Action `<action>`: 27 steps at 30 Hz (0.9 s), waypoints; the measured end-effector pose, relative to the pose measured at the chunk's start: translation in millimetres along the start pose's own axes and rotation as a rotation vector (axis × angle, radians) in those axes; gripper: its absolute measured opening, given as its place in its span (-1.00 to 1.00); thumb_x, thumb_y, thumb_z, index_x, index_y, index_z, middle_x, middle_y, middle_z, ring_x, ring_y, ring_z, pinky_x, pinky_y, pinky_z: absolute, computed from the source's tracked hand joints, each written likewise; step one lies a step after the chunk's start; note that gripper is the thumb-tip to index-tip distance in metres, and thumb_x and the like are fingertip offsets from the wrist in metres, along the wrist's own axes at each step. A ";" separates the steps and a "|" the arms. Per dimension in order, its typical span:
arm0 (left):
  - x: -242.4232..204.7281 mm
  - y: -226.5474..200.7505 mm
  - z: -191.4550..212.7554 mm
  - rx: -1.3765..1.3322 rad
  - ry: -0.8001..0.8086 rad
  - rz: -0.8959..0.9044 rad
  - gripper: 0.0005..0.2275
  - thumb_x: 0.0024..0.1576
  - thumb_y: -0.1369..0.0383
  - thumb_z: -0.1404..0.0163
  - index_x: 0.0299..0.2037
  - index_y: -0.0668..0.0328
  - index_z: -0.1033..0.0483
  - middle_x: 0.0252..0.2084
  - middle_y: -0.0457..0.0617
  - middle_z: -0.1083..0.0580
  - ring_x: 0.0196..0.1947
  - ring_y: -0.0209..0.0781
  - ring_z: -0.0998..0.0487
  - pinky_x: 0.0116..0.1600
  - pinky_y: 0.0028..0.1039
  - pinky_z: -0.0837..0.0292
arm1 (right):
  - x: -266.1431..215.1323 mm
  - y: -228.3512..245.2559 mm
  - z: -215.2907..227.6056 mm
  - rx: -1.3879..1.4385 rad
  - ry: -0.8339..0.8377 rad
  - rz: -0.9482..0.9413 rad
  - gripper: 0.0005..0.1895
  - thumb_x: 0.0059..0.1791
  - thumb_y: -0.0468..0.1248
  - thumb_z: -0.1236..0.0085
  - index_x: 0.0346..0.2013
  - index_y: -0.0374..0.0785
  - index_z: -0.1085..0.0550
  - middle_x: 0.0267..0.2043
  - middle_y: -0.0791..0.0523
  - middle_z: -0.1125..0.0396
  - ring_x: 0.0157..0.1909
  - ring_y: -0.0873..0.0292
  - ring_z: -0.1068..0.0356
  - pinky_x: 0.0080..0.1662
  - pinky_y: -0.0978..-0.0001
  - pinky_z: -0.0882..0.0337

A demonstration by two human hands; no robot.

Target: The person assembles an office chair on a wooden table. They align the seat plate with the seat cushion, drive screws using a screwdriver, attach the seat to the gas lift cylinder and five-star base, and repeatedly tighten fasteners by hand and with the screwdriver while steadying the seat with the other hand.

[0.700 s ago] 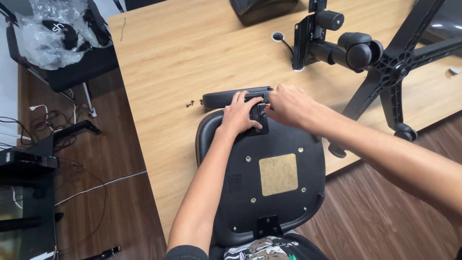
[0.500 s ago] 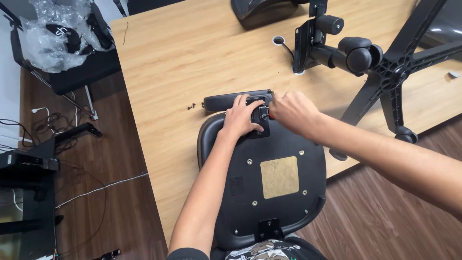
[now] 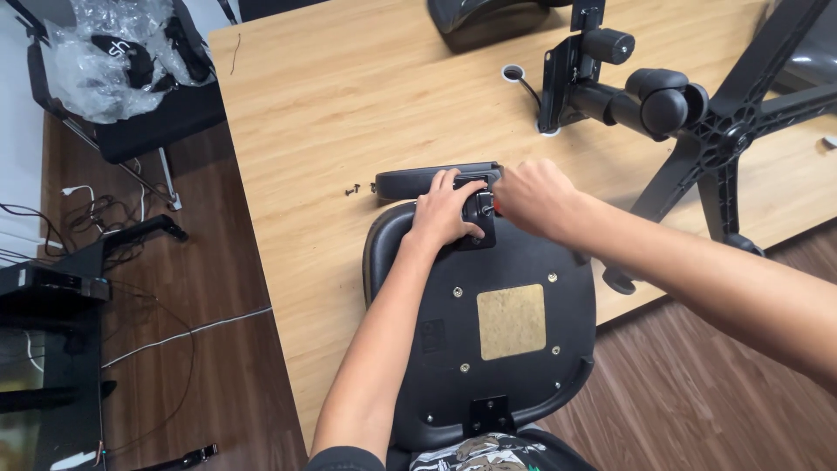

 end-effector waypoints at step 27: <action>1.2 0.6 -4.3 0.012 -0.020 -0.025 -0.12 -0.40 0.12 -0.48 0.27 -0.32 -0.40 0.40 0.15 -0.20 0.45 0.12 -0.10 0.26 -0.01 -0.36 | -4.8 2.5 -14.0 0.119 0.025 -0.086 -0.85 -0.07 -0.28 -0.15 -0.47 -0.27 -0.59 -0.38 -0.07 -0.47 -0.31 -0.06 -0.56 -0.27 0.14 -0.54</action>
Point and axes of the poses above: each hand's wrist, its own x-axis towards the middle knuckle, its own z-axis out of the back of the hand, y = z × x, the point moved 9 cm from there along x, towards the middle knuckle
